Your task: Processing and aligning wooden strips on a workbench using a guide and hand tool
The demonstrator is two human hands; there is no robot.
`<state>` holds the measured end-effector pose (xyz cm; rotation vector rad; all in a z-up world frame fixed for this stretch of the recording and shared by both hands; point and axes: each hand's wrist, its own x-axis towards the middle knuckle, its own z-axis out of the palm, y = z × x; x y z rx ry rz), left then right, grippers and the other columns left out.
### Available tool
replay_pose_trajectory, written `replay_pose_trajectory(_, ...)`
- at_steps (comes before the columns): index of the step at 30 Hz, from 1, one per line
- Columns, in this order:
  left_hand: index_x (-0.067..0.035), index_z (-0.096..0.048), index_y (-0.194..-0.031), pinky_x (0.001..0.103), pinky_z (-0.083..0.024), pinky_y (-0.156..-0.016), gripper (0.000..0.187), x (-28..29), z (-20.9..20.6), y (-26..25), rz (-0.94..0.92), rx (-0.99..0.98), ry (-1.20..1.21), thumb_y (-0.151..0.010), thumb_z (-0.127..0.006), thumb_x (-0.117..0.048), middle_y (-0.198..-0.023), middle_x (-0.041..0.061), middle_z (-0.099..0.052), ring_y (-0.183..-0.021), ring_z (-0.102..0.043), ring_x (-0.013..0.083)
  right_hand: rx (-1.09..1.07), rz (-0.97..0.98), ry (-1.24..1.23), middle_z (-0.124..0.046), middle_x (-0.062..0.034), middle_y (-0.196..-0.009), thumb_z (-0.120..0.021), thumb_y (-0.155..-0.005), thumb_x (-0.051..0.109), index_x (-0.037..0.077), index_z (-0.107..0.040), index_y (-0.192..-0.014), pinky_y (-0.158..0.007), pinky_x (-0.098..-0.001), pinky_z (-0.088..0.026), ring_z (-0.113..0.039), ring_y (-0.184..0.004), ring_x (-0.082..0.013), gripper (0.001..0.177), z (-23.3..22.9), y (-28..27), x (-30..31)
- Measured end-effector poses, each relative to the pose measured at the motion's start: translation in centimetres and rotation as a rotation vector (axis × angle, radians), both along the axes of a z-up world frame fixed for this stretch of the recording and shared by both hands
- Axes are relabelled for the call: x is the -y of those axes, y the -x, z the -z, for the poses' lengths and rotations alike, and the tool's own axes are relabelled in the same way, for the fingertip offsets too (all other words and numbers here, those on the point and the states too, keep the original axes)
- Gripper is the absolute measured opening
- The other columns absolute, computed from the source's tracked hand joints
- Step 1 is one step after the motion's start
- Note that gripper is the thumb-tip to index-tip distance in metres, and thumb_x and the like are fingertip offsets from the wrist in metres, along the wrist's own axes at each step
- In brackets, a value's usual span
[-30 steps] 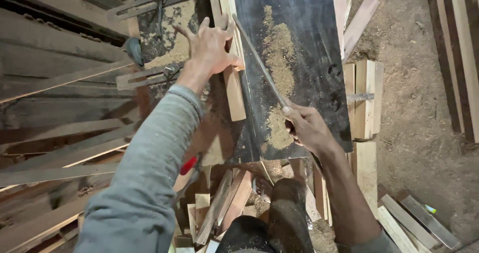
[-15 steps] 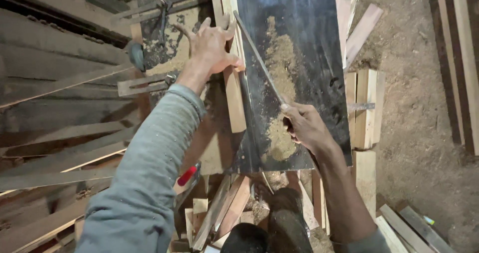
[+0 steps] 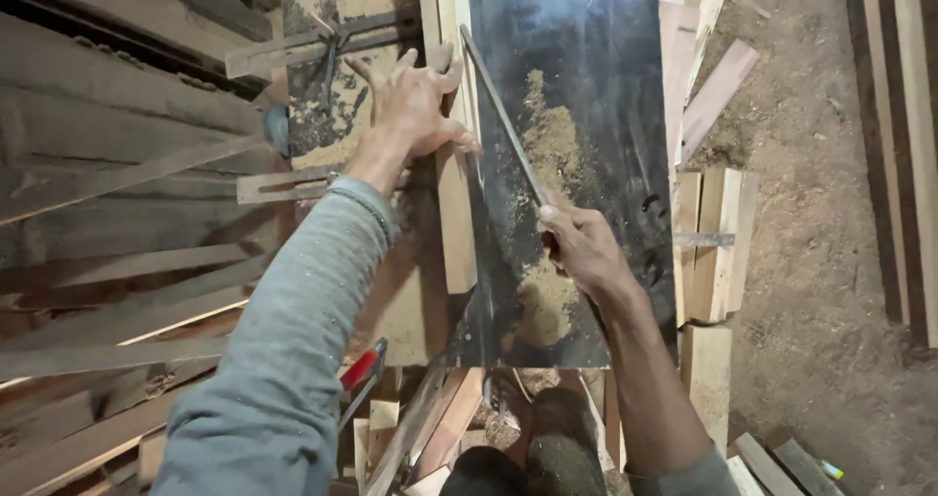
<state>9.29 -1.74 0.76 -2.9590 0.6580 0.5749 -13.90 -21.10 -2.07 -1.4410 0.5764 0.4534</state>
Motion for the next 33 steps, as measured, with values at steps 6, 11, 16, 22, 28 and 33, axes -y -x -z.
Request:
replay_pose_trajectory(6, -0.042, -0.040, -0.163, 0.100, 0.005, -0.107, 0.103, 0.3, 0.1, -2.5, 0.016, -0.001, -0.045, -0.075, -0.077, -0.078, -0.174, -0.010, -0.032, -0.159, -0.035, 0.0403, 0.035, 0.043, -0.059, -0.047, 0.0012, -0.064, -0.061, -0.108, 0.038, 0.018, -0.054, -0.075, -0.043, -0.0290, -0.030, -0.038, -0.050, -0.0100, 0.040, 0.4, -2.4, 0.0)
replay_pose_trajectory(11, -0.040, -0.033, -0.167, 0.095, 0.007, -0.111, 0.111, 0.6, 0.9, -7.1, -0.038, -0.047, -0.059, -0.071, -0.078, -0.075, -0.177, -0.009, -0.024, -0.162, -0.031, 0.0418, 0.099, -0.004, -0.003, -0.061, -0.0033, -0.060, -0.059, -0.111, 0.030, 0.013, -0.059, -0.060, -0.043, -0.0305, -0.036, -0.043, -0.045, -0.0122, 0.054, -0.1, -5.8, 0.9)
replay_pose_trajectory(16, -0.042, -0.041, -0.163, 0.093, 0.009, -0.111, 0.110, 0.7, 2.3, -12.0, -0.049, -0.025, -0.098, -0.066, -0.077, -0.080, -0.172, -0.002, -0.035, -0.161, -0.033, 0.0433, 0.074, 0.085, -0.073, -0.062, 0.0008, -0.103, -0.060, -0.101, 0.032, 0.010, -0.073, -0.096, -0.039, -0.0259, -0.027, -0.037, -0.043, -0.0066, 0.026, -0.6, -9.0, 0.6)
replay_pose_trajectory(22, -0.038, -0.047, -0.160, 0.094, 0.009, -0.108, 0.101, 1.7, 1.4, -15.9, -0.065, 0.023, -0.034, -0.072, -0.080, -0.074, -0.171, 0.001, -0.037, -0.159, -0.034, 0.0381, -0.003, 0.037, 0.047, -0.052, 0.0024, -0.059, -0.057, -0.101, 0.037, 0.020, -0.065, -0.155, -0.045, -0.0274, -0.034, -0.043, -0.050, -0.0083, 0.057, -0.1, -9.5, 1.9)
replay_pose_trajectory(28, -0.026, -0.063, -0.147, 0.088, -0.007, -0.117, 0.081, 3.9, 0.6, -18.8, -0.202, 0.057, 0.070, -0.079, -0.090, -0.061, -0.162, 0.017, -0.043, -0.152, -0.038, 0.0422, 0.112, 0.083, 0.222, -0.061, -0.0055, -0.156, -0.059, -0.101, 0.035, 0.012, -0.059, -0.153, -0.120, -0.0280, -0.043, -0.058, -0.140, -0.0100, 0.057, 3.5, -1.1, 5.4)
replay_pose_trajectory(33, -0.006, -0.069, -0.123, 0.062, -0.057, -0.089, 0.051, 3.7, 5.2, -21.4, -0.185, 0.273, 0.303, -0.075, -0.086, -0.012, -0.120, 0.026, -0.070, -0.111, -0.068, 0.0519, -0.094, 0.095, 0.386, -0.056, -0.0183, -0.161, -0.053, -0.099, 0.043, 0.023, -0.048, -0.162, -0.121, -0.0459, -0.049, -0.059, -0.146, -0.0315, 0.066, 0.9, 5.3, 5.1)
